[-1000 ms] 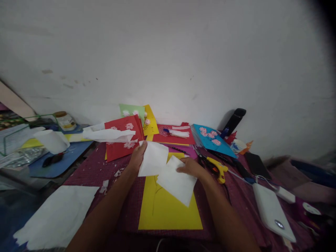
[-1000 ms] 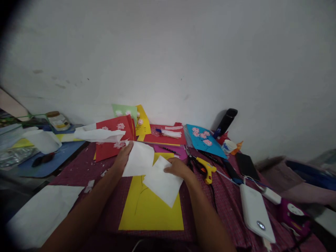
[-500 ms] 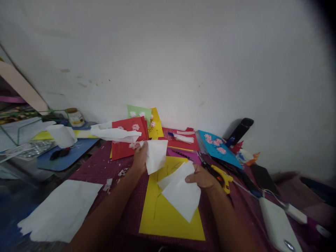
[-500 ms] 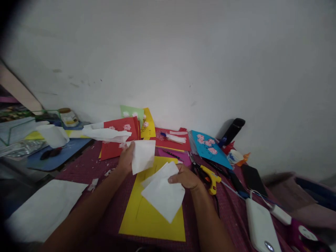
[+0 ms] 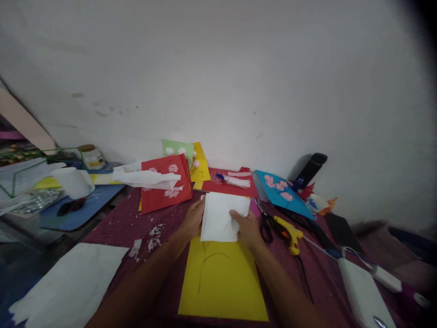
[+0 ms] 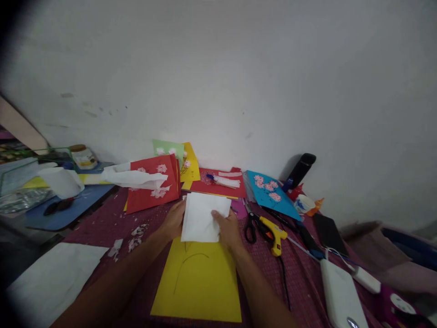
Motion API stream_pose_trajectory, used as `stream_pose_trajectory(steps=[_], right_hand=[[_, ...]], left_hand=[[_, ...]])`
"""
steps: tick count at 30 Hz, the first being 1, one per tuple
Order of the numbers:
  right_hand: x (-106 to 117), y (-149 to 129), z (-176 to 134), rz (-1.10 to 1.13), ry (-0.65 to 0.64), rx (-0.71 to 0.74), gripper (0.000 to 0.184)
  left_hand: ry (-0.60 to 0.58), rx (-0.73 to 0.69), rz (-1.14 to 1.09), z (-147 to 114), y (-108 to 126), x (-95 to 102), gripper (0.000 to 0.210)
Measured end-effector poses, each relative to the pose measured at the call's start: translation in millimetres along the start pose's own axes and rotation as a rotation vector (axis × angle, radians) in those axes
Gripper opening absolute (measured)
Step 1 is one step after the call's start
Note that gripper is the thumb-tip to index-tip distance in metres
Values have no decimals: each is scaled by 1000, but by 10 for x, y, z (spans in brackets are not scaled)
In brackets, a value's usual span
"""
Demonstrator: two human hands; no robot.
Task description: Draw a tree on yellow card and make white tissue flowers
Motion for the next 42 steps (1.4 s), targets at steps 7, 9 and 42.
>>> stream_pose_trajectory(steps=[7, 9, 42], right_hand=[[-33, 0, -38, -125, -1, 20, 45], [-46, -32, -62, -158, 23, 56, 44], [-123, -306, -152, -260, -372, 184, 52]], left_hand=[[-45, 149, -110, 26, -133, 1, 64], [-36, 95, -64, 31, -116, 54, 64], [-134, -225, 508, -166, 291, -46, 59]])
Point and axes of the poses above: each hand's wrist, its own z-axis towards the middle knuckle, its own x-axis out of the back of the hand, y = z × x, the point moved 9 cm from there along z, towards the middle knuckle, and after that the axes turned 5 degrees about -z, right-handed, at the moved point
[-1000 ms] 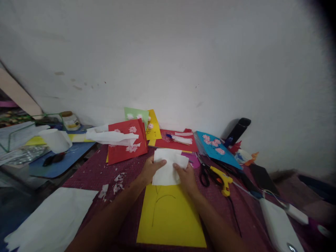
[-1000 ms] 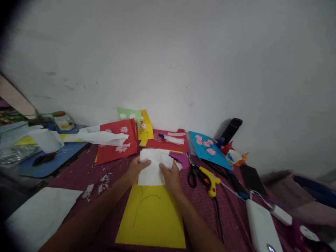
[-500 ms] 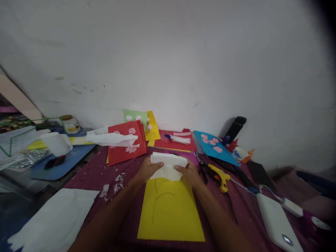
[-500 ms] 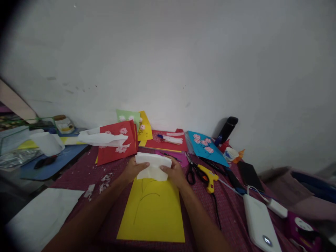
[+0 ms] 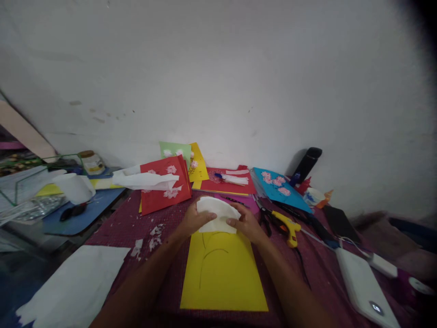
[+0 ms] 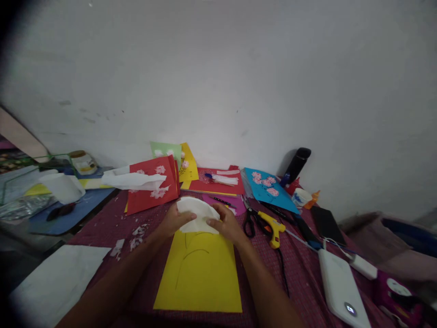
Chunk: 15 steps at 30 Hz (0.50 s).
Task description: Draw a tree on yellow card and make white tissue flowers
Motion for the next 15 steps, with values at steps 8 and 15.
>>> stream_pose_trajectory(steps=[8, 15], right_hand=[[-177, 81, -50, -24, 56, -72, 35], [-5, -101, -33, -117, 76, 20, 46]], left_hand=[[75, -91, -2, -122, 16, -24, 45], [39, -327, 85, -179, 333, -93, 42]])
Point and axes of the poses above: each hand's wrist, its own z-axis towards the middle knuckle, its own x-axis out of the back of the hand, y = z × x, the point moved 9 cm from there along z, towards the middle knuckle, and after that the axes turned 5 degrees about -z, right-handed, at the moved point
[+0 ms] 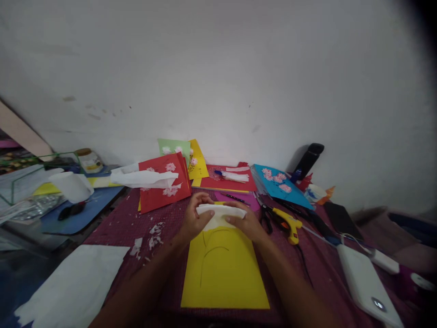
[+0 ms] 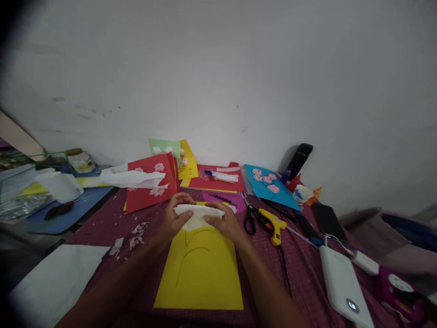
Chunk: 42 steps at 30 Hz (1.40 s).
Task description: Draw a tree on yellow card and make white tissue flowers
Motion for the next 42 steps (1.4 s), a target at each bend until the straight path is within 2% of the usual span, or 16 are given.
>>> stream_pose_trajectory(steps=[2, 6, 11, 13, 18, 20, 25, 30, 34, 37, 40, 42], right_hand=[[50, -13, 8, 15, -17, 4, 47], [90, -42, 8, 102, 2, 24, 38], [47, 87, 1, 84, 87, -61, 32], [12, 109, -8, 67, 112, -74, 29], [19, 92, -11, 146, 145, -52, 29], [35, 135, 10, 157, 108, -74, 35], [78, 274, 37, 221, 51, -124, 47], [-17, 339, 34, 161, 32, -159, 39], [14, 388, 54, 80, 142, -201, 31], [16, 360, 55, 155, 172, -187, 33], [-57, 263, 39, 282, 114, -139, 38], [-99, 197, 28, 284, 68, -99, 39]], left_hand=[[-5, 17, -22, 28, -35, 7, 42], [52, 80, 10, 47, -116, 54, 38], [49, 310, -40, -10, -415, -32, 41], [47, 359, -90, -53, -498, -68, 40], [44, 310, -84, -67, -412, -30, 37], [25, 313, -106, -30, -382, -11, 41], [72, 358, -176, 26, -457, 48, 47], [131, 447, -214, -59, -631, -9, 43], [139, 443, -289, -55, -649, -20, 44], [87, 408, -304, -20, -578, -37, 46], [47, 418, -295, -23, -557, -63, 48], [62, 431, -271, -29, -587, -41, 48]])
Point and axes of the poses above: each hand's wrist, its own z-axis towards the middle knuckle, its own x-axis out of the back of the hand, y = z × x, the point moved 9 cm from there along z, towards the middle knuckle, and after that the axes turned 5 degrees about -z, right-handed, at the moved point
